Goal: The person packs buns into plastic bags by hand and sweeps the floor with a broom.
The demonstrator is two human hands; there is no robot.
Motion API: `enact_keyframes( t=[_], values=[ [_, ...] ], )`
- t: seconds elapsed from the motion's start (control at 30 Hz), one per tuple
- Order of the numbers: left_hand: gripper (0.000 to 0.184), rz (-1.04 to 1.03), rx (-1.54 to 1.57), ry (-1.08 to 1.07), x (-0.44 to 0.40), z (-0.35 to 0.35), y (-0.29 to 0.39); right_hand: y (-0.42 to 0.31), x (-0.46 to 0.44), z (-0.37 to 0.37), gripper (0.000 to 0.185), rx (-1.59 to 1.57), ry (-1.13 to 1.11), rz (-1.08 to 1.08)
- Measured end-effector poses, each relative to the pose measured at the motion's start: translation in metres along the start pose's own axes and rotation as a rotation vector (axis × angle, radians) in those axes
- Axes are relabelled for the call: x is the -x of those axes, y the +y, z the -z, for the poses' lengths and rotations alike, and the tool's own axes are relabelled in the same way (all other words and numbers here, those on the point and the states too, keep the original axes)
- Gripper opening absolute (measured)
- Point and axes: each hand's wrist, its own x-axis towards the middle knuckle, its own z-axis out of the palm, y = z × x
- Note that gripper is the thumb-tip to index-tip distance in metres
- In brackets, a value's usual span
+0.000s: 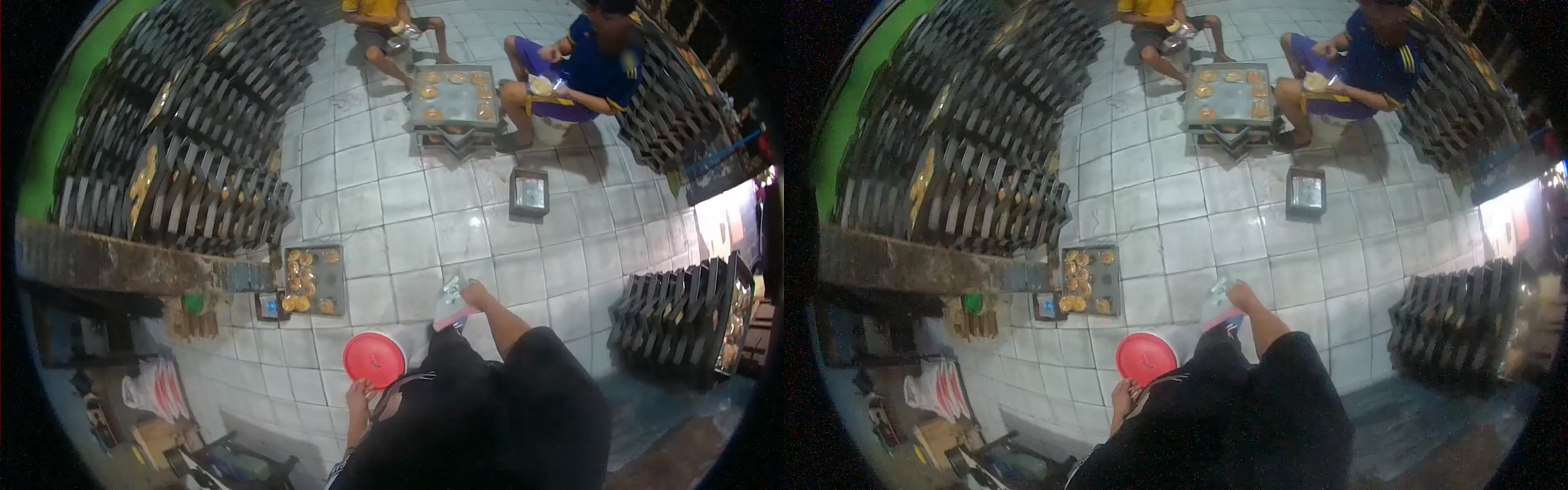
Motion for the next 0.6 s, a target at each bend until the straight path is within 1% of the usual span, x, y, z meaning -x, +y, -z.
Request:
enact_keyframes(
  t=[0.03,0.07,0.13,0.17,0.23,0.3,0.33,0.37,0.4,0.43,0.5,0.57,0.6],
  values=[
    [0.027,0.027,-0.025,-0.02,-0.008,0.001,0.0,0.003,0.012,0.024,0.043,-0.095,0.026,-0.058],
    [0.027,0.059,-0.125,-0.06,-0.011,0.004,0.008,0.007,0.024,0.048,0.046,-0.191,0.058,-0.113],
    [0.024,0.071,-0.16,-0.062,-0.025,0.005,0.024,0.006,0.043,0.08,0.057,-0.536,0.134,-0.298],
    [0.022,0.092,-0.17,-0.054,-0.026,0.008,0.029,0.003,0.048,0.082,0.064,-0.701,0.159,-0.385],
    [0.023,0.102,-0.176,-0.04,-0.035,0.001,0.048,0.003,0.052,0.074,0.064,-0.734,0.178,-0.422],
    [0.023,-0.002,-0.135,-0.03,-0.033,-0.013,0.076,0.036,0.044,0.023,0.054,-0.808,0.272,-0.458],
    [0.023,-0.004,-0.133,-0.014,-0.032,-0.021,0.089,0.05,0.033,-0.016,0.049,-1.014,0.366,-0.547],
    [0.023,-0.044,-0.115,-0.038,-0.034,-0.032,0.099,0.068,0.027,-0.049,0.045,-0.9,0.395,-0.506],
    [0.024,-0.082,-0.101,-0.063,-0.034,-0.038,0.105,0.07,0.031,-0.057,0.041,-0.788,0.424,-0.467],
    [0.024,-0.086,-0.106,-0.062,-0.034,-0.043,0.112,0.069,0.033,-0.065,0.041,-0.793,0.428,-0.466],
    [0.026,-0.064,-0.191,-0.138,-0.046,-0.053,0.121,0.064,0.056,-0.05,0.045,-0.833,0.37,-0.643],
    [0.029,-0.018,-0.213,-0.156,-0.06,-0.057,0.127,0.06,0.061,-0.043,0.065,-0.843,0.247,-0.745],
    [0.029,-0.015,-0.216,-0.165,-0.066,-0.057,0.125,0.062,0.065,-0.043,0.065,-0.842,0.249,-0.755]
  ],
)
